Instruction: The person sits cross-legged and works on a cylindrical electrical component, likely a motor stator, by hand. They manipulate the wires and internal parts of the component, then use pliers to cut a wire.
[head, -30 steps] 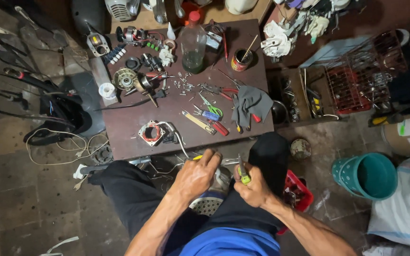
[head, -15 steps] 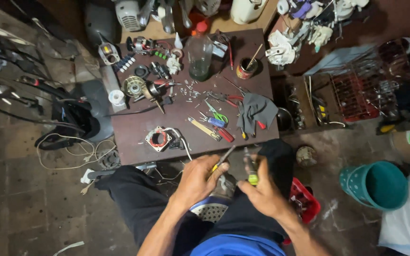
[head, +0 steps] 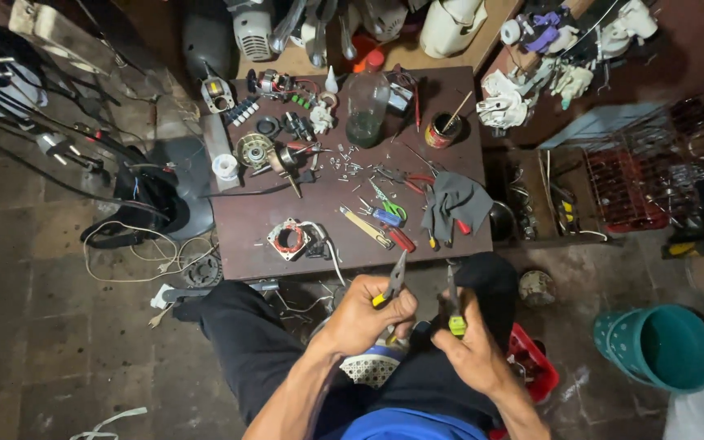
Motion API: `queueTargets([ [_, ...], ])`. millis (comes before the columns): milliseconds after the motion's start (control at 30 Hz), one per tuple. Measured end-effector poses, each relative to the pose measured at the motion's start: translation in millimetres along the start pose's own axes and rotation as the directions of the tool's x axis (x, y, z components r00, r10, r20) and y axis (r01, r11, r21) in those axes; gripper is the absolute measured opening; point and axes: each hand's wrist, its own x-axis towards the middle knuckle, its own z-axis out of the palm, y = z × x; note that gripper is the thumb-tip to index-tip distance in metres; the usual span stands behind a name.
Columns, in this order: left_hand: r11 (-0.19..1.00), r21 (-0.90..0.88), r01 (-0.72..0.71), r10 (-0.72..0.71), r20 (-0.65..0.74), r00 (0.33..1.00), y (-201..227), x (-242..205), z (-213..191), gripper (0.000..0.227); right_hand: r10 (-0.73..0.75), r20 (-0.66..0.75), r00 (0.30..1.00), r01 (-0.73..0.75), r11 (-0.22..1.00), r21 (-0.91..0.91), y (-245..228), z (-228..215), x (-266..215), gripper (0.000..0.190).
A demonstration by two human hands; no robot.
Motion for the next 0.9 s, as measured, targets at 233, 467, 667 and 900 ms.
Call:
queueTargets([
  [233,0.999,0.036,0.002,-0.003,0.028,1.000,2.4,0.8,2.0,0.039,-0.015,0.057,0.998,0.012,0.999,0.046,-11.6,1.9,-2.0,0.050],
  [467,0.971,-0.220,0.093,-0.087,0.036,0.996,-17.6,5.0,-5.0,0.033,0.097,0.129,0.987,-0.113,0.985,0.128,-16.6,-1.7,0.4,0.054],
  [667,0.937,0.303,0.174,-0.118,-0.194,0.974,-3.1,2.0,-2.2,0.018,0.178,0.180,0.968,-0.252,0.610,0.751,-1.2,2.1,5.6,0.025],
  [900,0.950,0.286,0.127,-0.025,-0.334,0.942,-2.3,-1.7,5.1,0.020,-0.215,0.094,0.972,0.074,0.663,0.745,-18.0,-7.3,-7.3,0.050],
])
